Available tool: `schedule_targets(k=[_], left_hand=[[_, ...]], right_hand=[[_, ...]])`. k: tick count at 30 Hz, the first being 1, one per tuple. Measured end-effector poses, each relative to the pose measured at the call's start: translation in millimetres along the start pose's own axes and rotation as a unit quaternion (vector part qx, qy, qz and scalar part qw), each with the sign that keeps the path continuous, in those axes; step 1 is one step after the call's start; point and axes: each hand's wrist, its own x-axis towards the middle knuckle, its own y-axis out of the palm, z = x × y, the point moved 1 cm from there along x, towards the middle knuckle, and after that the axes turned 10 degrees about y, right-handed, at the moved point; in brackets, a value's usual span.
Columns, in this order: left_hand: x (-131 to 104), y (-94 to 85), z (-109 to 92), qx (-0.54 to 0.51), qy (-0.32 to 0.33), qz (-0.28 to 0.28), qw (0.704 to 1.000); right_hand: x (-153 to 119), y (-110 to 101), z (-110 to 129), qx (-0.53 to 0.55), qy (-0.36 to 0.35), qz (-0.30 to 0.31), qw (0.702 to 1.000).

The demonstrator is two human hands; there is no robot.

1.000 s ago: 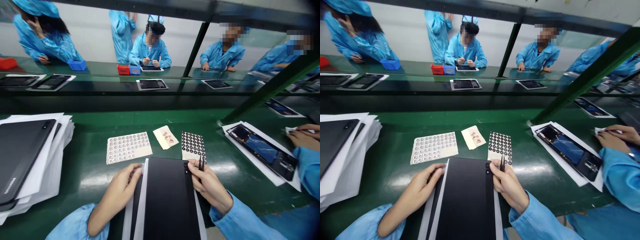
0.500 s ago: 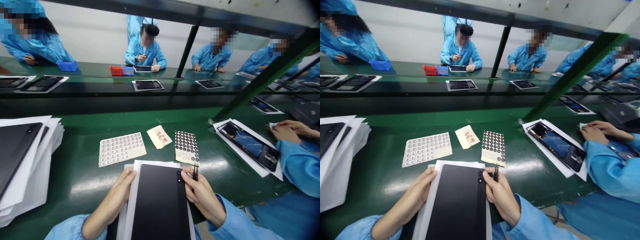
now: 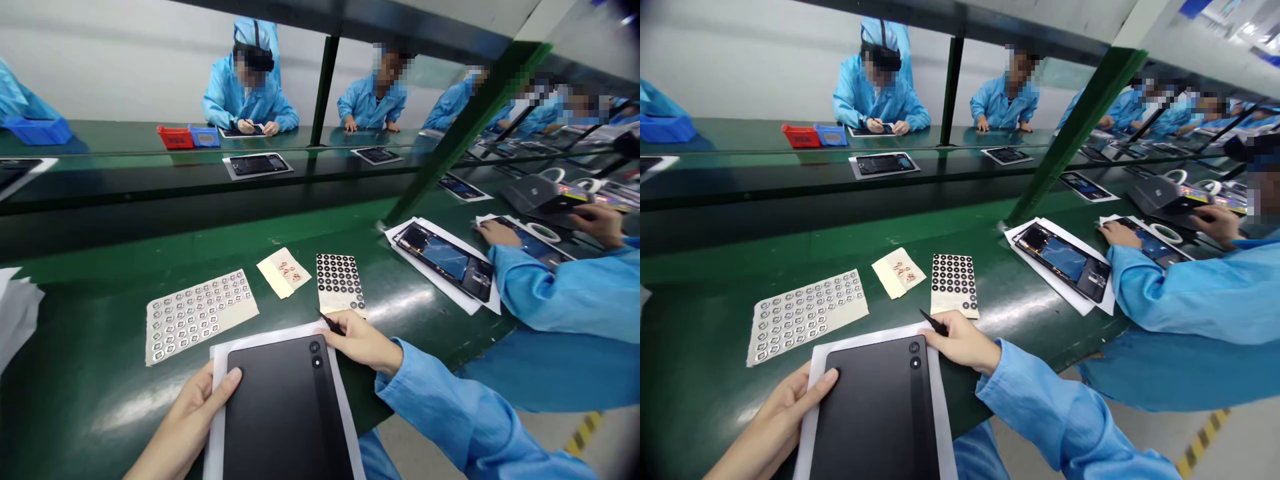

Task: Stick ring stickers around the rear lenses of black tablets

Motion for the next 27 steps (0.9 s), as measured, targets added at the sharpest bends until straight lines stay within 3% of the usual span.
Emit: schedule_targets(k=[2,7,11,13,17,19,24,27], left_hand=[[-0.6,2.2,-1.2,0.001,0.000,-0.014,1.000],[-0.9,5.1,-1.1,0.023,0.011,-0.051,0.998],[2.1,-1.1,5.5,0.043,0.013,-0.041,0.998],[3.3,-4.7,8.8,0.048,0.015,-0.032,0.998],[3.6,-6.6,10.8,0.050,0.013,-0.042,0.998],[3.0,-4.4,9.6,0.052,0.013,-0.044,0.998],[0.2,6.2,2.4,0.068,0.024,-0.068,0.995],[-1.8,12.3,-1.9,0.059,0.025,-0.085,0.994]], right_hand=[[-1.0,2.4,0.3,0.026,0.019,0.005,0.999],[-7.0,6.2,0.0,-0.011,-0.024,-0.076,0.997],[-13.8,10.7,0.2,-0.014,-0.048,-0.132,0.990],[-16.2,13.4,-0.7,0.049,-0.003,-0.111,0.993],[-18.3,19.6,-2.2,0.148,0.116,-0.009,0.982],[-17.8,22.2,-1.3,0.146,0.108,-0.005,0.983],[-15.1,27.9,-0.6,0.076,0.003,-0.088,0.993],[-13.8,28.4,-5.7,0.104,0.020,-0.075,0.991]])
